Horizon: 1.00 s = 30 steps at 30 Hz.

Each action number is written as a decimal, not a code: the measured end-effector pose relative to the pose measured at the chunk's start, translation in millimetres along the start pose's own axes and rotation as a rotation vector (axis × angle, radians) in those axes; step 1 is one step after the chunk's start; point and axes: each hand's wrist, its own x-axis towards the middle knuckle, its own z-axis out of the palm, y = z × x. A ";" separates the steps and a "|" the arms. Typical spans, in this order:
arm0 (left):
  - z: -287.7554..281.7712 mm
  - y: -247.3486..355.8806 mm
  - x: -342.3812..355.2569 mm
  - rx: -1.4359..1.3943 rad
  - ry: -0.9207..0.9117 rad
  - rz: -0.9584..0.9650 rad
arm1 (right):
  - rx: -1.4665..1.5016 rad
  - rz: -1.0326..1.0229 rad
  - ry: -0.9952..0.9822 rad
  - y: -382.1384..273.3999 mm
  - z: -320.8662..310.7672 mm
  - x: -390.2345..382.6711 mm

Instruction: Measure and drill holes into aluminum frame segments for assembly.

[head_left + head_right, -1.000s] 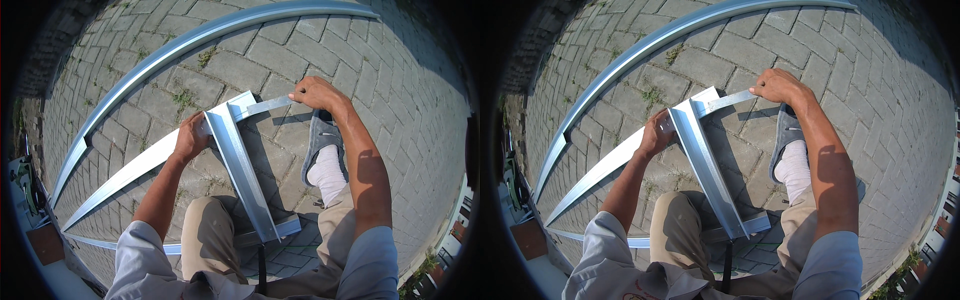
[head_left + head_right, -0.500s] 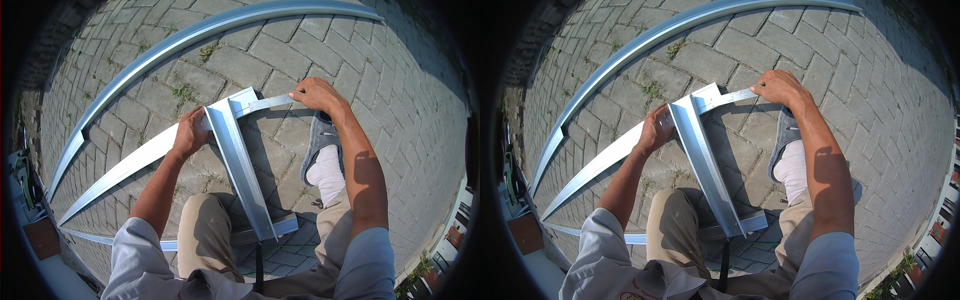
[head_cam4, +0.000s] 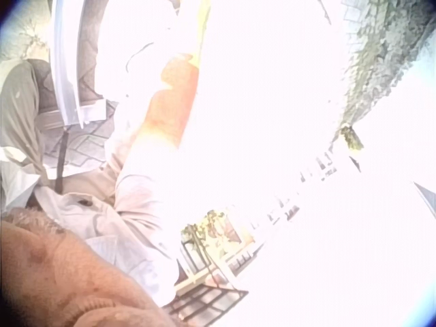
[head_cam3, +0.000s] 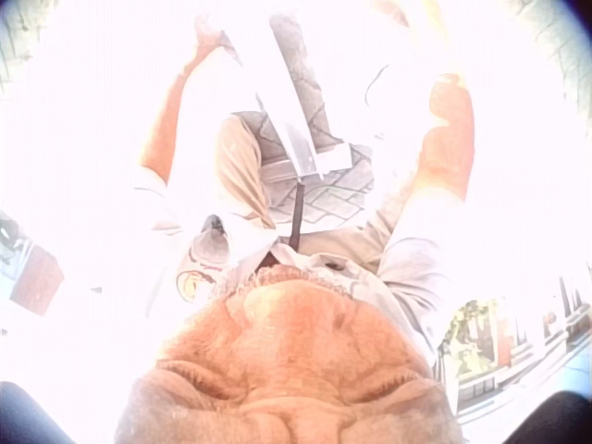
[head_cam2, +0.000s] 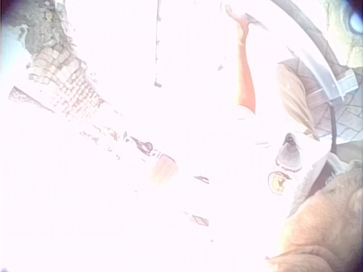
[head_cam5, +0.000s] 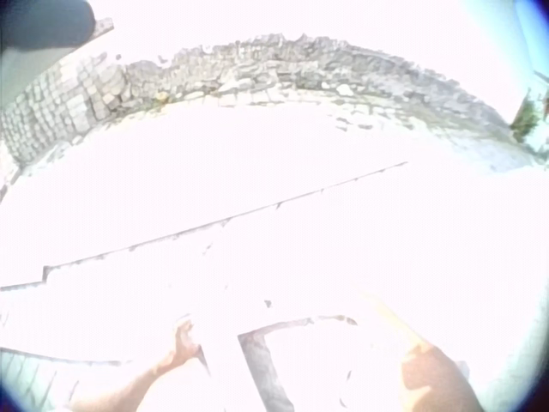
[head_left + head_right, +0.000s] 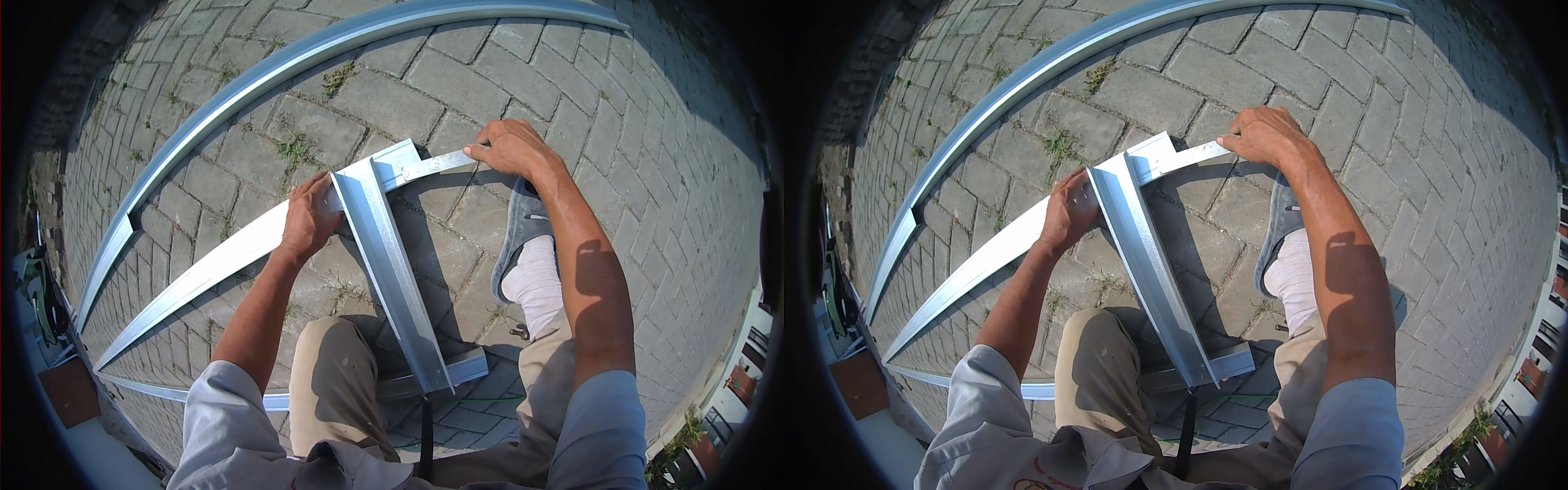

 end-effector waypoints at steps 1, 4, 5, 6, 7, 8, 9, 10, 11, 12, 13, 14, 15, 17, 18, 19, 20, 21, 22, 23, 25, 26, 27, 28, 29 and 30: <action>-0.6 1.9 0.6 -0.003 0.002 -0.011 | -0.008 -0.047 0.038 2.1 0.6 1.2; -0.5 -3.2 -1.2 -0.007 0.010 -0.010 | -0.010 -0.045 0.020 -1.1 -1.0 2.6; 0.8 -2.3 -1.1 -0.007 0.008 -0.010 | -0.010 -0.043 0.019 1.4 2.5 3.1; 1.7 -0.8 -1.0 -0.005 -0.002 -0.004 | -0.033 -0.052 0.048 4.0 7.1 3.5; 2.8 0.2 -0.7 -0.002 -0.012 0.001 | -0.055 -0.060 0.077 6.8 10.8 4.0; 2.2 -1.1 -1.8 0.000 -0.011 -0.002 | -0.054 -0.064 0.076 2.1 9.2 3.6; 2.1 -2.6 -2.5 0.011 -0.005 0.001 | -0.075 -0.049 0.053 -3.2 7.3 3.6; 2.0 -3.8 -3.6 0.023 0.000 0.003 | -0.096 -0.035 0.031 -6.9 6.5 3.5; 1.9 -3.1 -2.7 0.023 -0.002 0.007 | -0.096 -0.031 0.032 -5.4 8.7 4.7; 2.0 -2.5 -2.0 0.013 -0.007 0.009 | -0.104 -0.052 0.064 -3.3 13.5 7.7; 2.6 -1.7 -1.5 0.003 -0.012 0.012 | -0.112 -0.073 0.095 -0.9 17.0 9.8; 2.0 -1.6 -1.0 0.006 -0.014 0.013 | -0.109 -0.072 0.096 -1.2 18.3 12.0; 1.6 -0.9 -0.9 0.004 -0.016 0.004 | -0.106 -0.085 0.096 -1.4 19.9 13.9; 1.6 -0.5 -0.8 0.004 -0.021 -0.004 | -0.100 -0.097 0.096 -2.4 22.2 15.2; 1.7 -0.6 -0.8 0.005 -0.014 -0.011 | -0.087 -0.092 0.092 -3.4 22.7 15.2; 2.0 -0.8 -0.7 0.007 -0.007 -0.018 | -0.075 -0.087 0.089 -4.3 23.1 15.2; 2.4 -3.2 0.4 0.008 -0.009 -0.016 | -0.073 -0.085 0.090 -4.7 22.5 15.0; 3.1 -7.2 1.8 -0.021 -0.017 -0.016 | -0.057 -0.082 0.081 -5.3 21.8 14.8; 3.7 -10.2 2.7 -0.051 -0.025 -0.016 | -0.040 -0.080 0.071 -5.7 21.1 14.5; 4.5 -10.2 2.9 -0.050 -0.027 -0.013 | -0.039 -0.078 0.072 -4.5 21.8 14.6; 5.6 -10.3 2.4 -0.021 -0.011 -0.009 | -0.032 -0.105 0.100 -3.1 23.7 14.8; 4.7 -7.1 1.9 -0.020 -0.011 -0.007 | -0.031 -0.104 0.101 -1.6 26.3 15.1; 3.6 -2.9 1.5 -0.005 -0.009 -0.013 | -0.027 -0.114 0.131 -0.1 29.0 15.3; 3.0 -0.2 1.4 0.009 -0.007 -0.019 | -0.023 -0.124 0.162 1.6 31.4 15.6; 2.5 -0.9 0.9 0.012 -0.006 -0.019 | -0.021 -0.125 0.163 1.3 32.1 16.4; 2.2 -2.0 0.4 0.019 -0.002 -0.007 | -0.015 -0.133 0.150 1.2 32.4 17.5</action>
